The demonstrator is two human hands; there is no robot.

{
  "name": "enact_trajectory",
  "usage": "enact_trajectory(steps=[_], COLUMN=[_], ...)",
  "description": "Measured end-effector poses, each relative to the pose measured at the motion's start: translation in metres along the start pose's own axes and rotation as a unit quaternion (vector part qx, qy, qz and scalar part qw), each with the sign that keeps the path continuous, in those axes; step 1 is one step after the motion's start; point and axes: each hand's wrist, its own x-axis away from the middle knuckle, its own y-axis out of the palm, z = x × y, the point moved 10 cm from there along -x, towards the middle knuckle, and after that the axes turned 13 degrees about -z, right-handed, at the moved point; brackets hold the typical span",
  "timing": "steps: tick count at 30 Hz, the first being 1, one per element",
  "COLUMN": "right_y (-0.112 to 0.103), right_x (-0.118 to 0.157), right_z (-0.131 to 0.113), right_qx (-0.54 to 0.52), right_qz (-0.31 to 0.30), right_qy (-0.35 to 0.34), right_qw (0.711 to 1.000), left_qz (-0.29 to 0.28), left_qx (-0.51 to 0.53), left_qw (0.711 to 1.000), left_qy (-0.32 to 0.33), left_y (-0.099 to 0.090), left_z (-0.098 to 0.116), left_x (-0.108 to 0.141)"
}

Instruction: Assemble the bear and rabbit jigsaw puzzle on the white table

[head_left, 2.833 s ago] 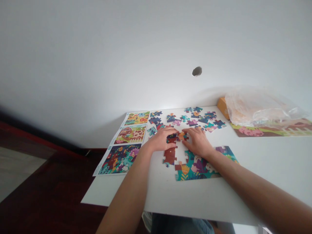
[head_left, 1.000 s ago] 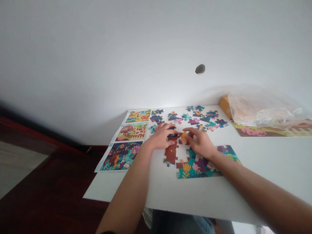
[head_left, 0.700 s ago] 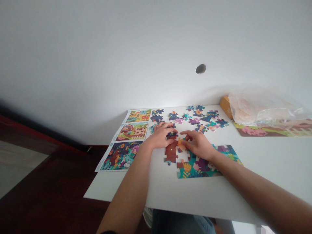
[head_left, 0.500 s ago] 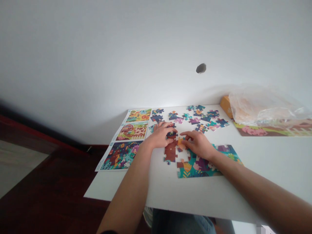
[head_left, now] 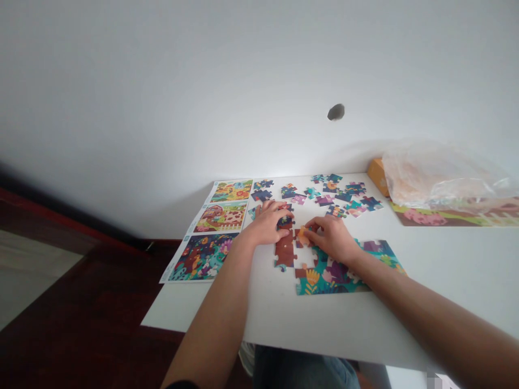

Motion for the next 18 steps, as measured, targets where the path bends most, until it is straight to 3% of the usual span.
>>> enact_trajectory(steps=[13,18], right_y=[0.004,0.002], right_x=[-0.004,0.003], right_z=[-0.003,-0.02], right_qx=[0.05,0.039], right_qz=[-0.016,-0.038], right_qy=[-0.001,-0.062], right_qw=[0.999,0.997], left_qz=[0.001,0.002], left_qx=[-0.001,-0.002], left_qw=[1.0,1.0], left_qy=[-0.002,-0.001], left_y=[-0.001,-0.002], left_z=[0.002,0.003], left_x=[0.0,0.0])
